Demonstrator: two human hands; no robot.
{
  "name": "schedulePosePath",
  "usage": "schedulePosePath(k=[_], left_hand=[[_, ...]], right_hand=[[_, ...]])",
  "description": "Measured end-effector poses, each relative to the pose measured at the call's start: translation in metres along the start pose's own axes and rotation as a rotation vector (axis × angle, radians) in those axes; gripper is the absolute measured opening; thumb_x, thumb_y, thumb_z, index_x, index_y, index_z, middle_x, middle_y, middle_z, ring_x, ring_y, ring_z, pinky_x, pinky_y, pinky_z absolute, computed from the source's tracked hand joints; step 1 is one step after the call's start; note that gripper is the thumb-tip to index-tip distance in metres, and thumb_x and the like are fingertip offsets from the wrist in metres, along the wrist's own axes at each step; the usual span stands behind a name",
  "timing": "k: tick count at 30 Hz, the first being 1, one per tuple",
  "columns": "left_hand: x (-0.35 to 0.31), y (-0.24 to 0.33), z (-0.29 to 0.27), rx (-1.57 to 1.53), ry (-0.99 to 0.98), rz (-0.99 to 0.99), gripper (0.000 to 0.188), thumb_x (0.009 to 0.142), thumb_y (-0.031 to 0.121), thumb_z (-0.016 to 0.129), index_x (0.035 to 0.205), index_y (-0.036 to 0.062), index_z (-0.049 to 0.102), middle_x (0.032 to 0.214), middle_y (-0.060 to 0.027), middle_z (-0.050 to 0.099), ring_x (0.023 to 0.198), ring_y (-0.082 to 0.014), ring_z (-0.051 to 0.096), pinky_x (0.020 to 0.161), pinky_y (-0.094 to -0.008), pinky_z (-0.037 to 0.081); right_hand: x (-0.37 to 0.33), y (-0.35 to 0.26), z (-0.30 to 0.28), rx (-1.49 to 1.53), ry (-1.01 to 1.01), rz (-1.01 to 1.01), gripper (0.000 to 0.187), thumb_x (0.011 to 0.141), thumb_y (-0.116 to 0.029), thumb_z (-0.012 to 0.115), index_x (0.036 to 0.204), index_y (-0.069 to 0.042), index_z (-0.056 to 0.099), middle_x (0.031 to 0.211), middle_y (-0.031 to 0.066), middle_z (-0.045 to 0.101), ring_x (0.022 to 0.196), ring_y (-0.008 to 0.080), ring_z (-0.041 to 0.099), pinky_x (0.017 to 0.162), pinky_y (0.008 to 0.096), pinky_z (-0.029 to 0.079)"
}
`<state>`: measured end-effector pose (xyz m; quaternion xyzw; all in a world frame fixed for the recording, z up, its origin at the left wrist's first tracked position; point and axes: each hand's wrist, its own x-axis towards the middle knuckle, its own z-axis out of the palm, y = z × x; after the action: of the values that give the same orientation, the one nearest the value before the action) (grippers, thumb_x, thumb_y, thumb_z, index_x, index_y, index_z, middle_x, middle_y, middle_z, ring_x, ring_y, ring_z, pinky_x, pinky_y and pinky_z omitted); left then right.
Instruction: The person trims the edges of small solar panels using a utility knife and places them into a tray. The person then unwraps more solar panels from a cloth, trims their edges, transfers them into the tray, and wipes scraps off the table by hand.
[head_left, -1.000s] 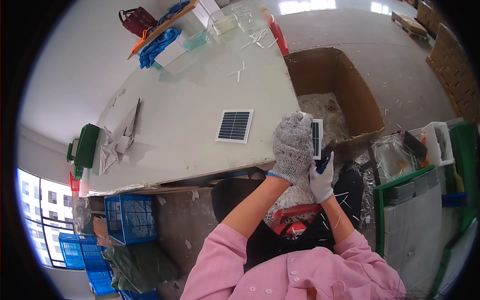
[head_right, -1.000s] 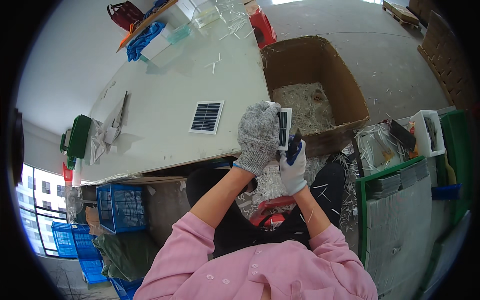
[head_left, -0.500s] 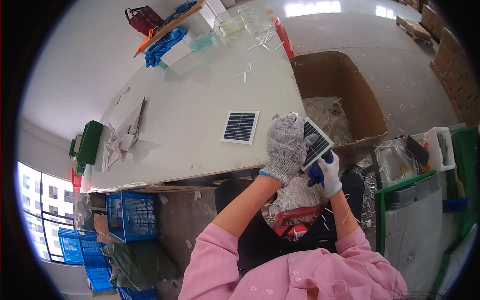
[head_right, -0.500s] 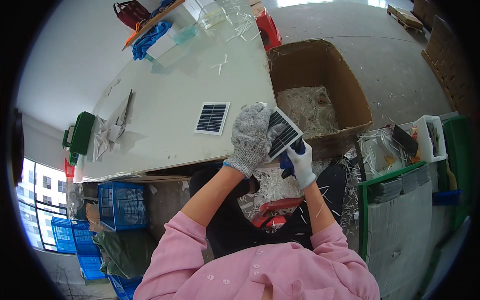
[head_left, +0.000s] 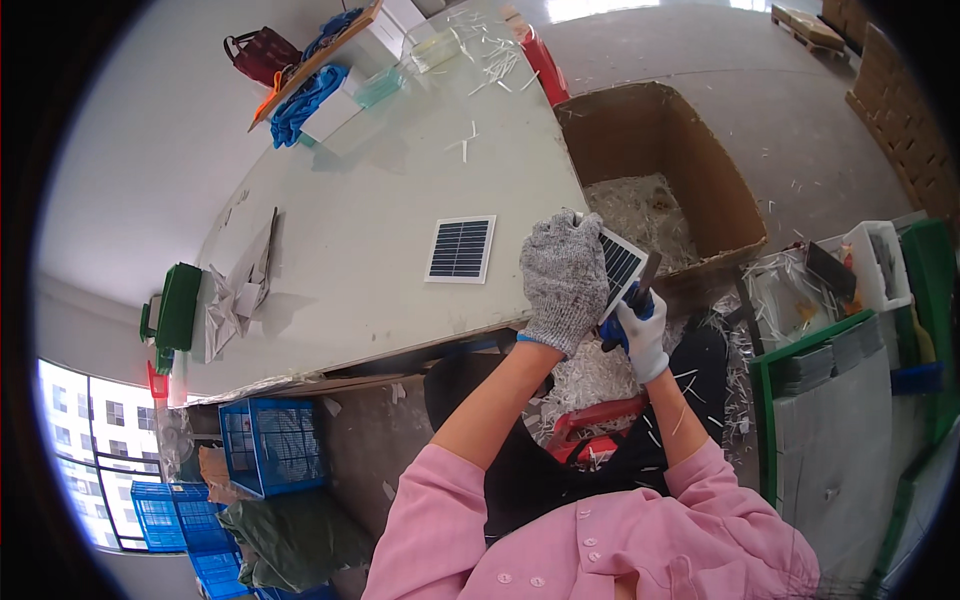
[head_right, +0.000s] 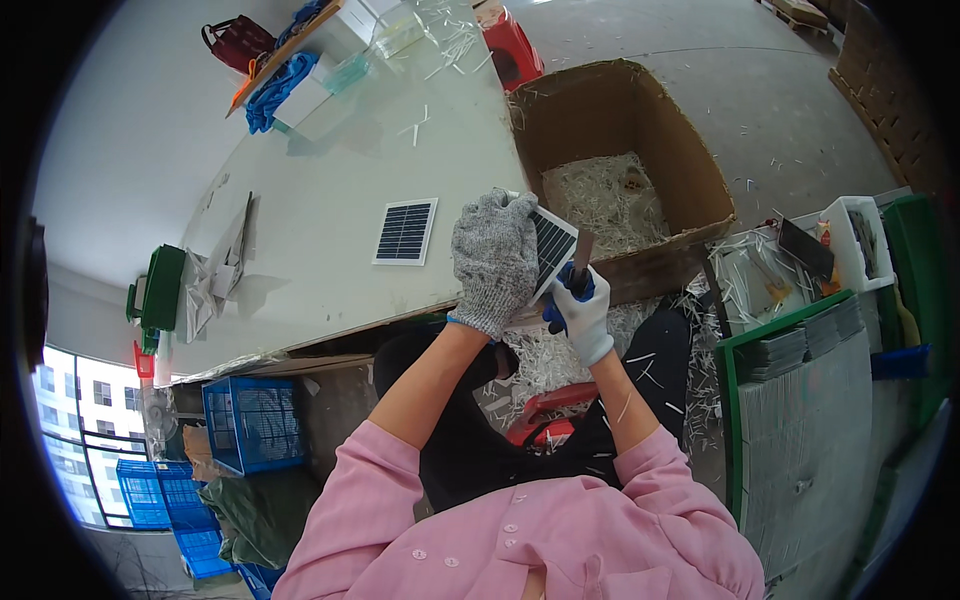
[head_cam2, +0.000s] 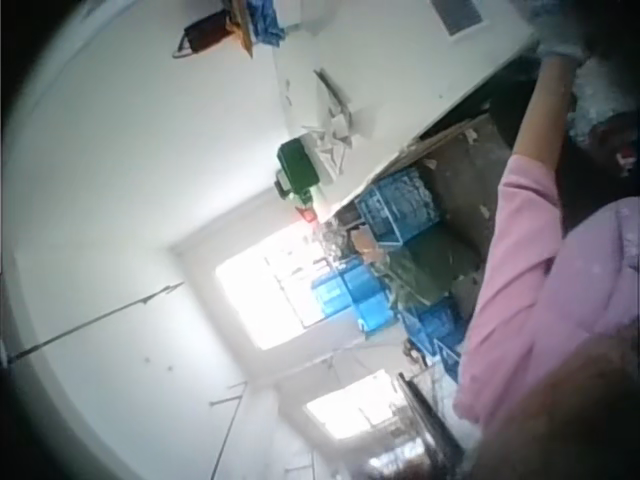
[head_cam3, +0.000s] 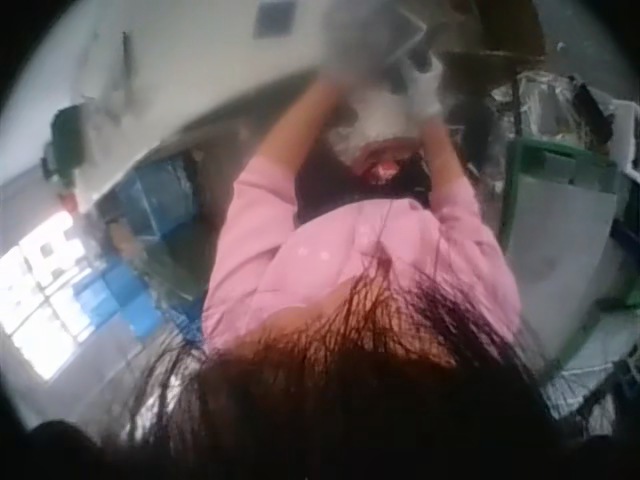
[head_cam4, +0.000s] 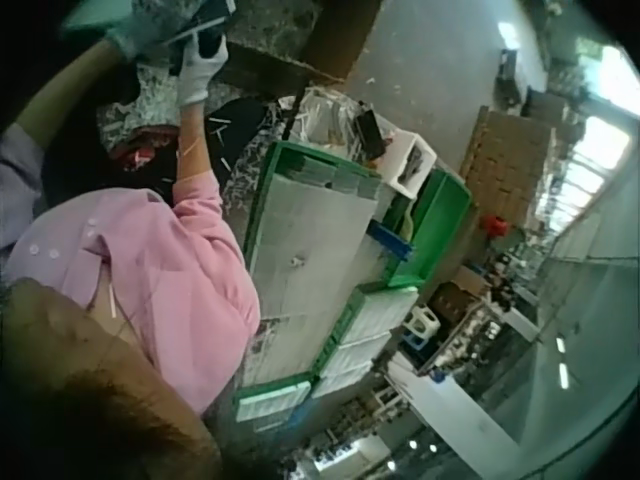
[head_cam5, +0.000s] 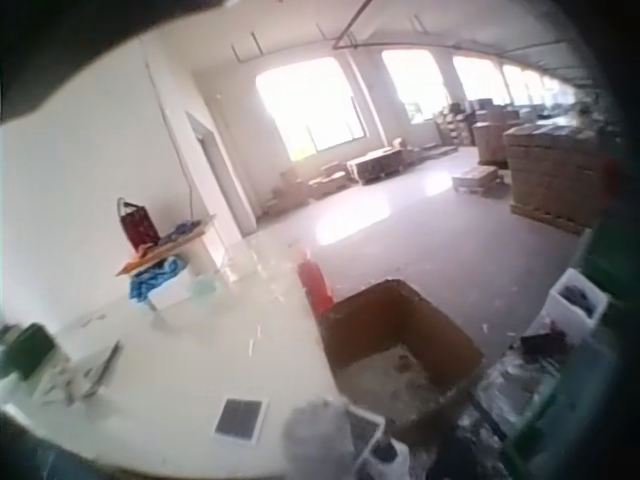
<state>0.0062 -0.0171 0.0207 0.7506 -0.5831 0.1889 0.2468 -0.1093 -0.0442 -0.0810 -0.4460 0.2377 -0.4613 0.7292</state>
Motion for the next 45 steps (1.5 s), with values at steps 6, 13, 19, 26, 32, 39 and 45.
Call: schedulePosePath(k=[6,13,19,26,32,39,45], left_hand=[[0.002,0.002,0.000,-0.008,-0.021,-0.043,0.032,0.078,0.012,0.057,0.108,0.0071,0.062,0.101,-0.0126,0.057,0.099,-0.0324,0.054,0.084,-0.0452,0.042],[0.007,-0.017,-0.007,-0.295,-0.080,0.239,0.035,0.084,0.027,0.065,0.113,0.0084,0.061,0.108,-0.0123,0.060,0.102,-0.0317,0.056,0.095,-0.0456,0.041],[-0.013,-0.010,0.000,-0.048,-0.029,0.088,0.032,0.082,0.018,0.065,0.111,0.0054,0.060,0.108,-0.0151,0.060,0.105,-0.0331,0.057,0.093,-0.0455,0.044],[-0.008,-0.002,0.010,-0.103,0.117,0.081,0.029,0.071,0.007,0.060,0.101,0.0065,0.061,0.097,-0.0142,0.059,0.093,-0.0340,0.057,0.081,-0.0439,0.046],[-0.008,-0.002,0.006,-0.105,-0.064,-0.038,0.040,0.075,0.011,0.060,0.114,0.0041,0.059,0.109,-0.0159,0.058,0.107,-0.0353,0.054,0.094,-0.0485,0.041],[-0.006,0.007,0.006,-0.062,0.035,-0.049,0.030,0.082,0.015,0.060,0.111,0.0061,0.062,0.100,-0.0130,0.059,0.096,-0.0320,0.056,0.084,-0.0446,0.045],[0.000,0.009,0.002,-0.003,0.007,-0.009,0.023,0.084,0.015,0.060,0.104,0.0063,0.065,0.096,-0.0115,0.061,0.094,-0.0312,0.058,0.082,-0.0443,0.046]], right_hand=[[-0.036,0.011,0.015,-0.449,-0.346,-0.251,0.003,0.085,-0.002,0.061,0.084,-0.004,0.059,0.065,0.0005,0.059,0.057,0.0084,0.056,0.053,0.0237,0.046],[0.021,0.011,-0.029,-0.017,0.039,0.098,0.010,0.086,-0.005,0.064,0.094,0.000,0.062,0.078,-0.0011,0.063,0.067,0.0046,0.057,0.062,0.0220,0.047],[-0.005,-0.007,-0.023,-0.201,-0.230,0.151,0.015,0.083,-0.007,0.067,0.096,0.001,0.063,0.079,-0.0018,0.063,0.070,0.0039,0.057,0.061,0.0207,0.046],[0.033,-0.003,-0.018,-0.181,-0.243,-0.007,0.013,0.085,-0.009,0.066,0.091,0.002,0.065,0.080,0.0017,0.068,0.073,0.0066,0.063,0.067,0.0222,0.051],[-0.046,-0.011,-0.007,-0.492,-0.736,0.042,0.006,0.078,-0.004,0.071,0.080,-0.001,0.066,0.073,0.0016,0.067,0.066,0.0109,0.061,0.065,0.0245,0.050],[-0.016,0.040,-0.002,-0.512,0.108,-0.234,0.045,0.086,-0.005,0.063,0.125,-0.002,0.041,0.105,0.0108,0.062,0.090,0.0188,0.063,0.080,0.0335,0.050],[0.068,0.045,0.026,0.261,-0.005,0.063,0.035,0.092,-0.019,0.054,0.122,-0.004,0.042,0.106,0.0114,0.063,0.089,0.0261,0.063,0.081,0.0373,0.050]])
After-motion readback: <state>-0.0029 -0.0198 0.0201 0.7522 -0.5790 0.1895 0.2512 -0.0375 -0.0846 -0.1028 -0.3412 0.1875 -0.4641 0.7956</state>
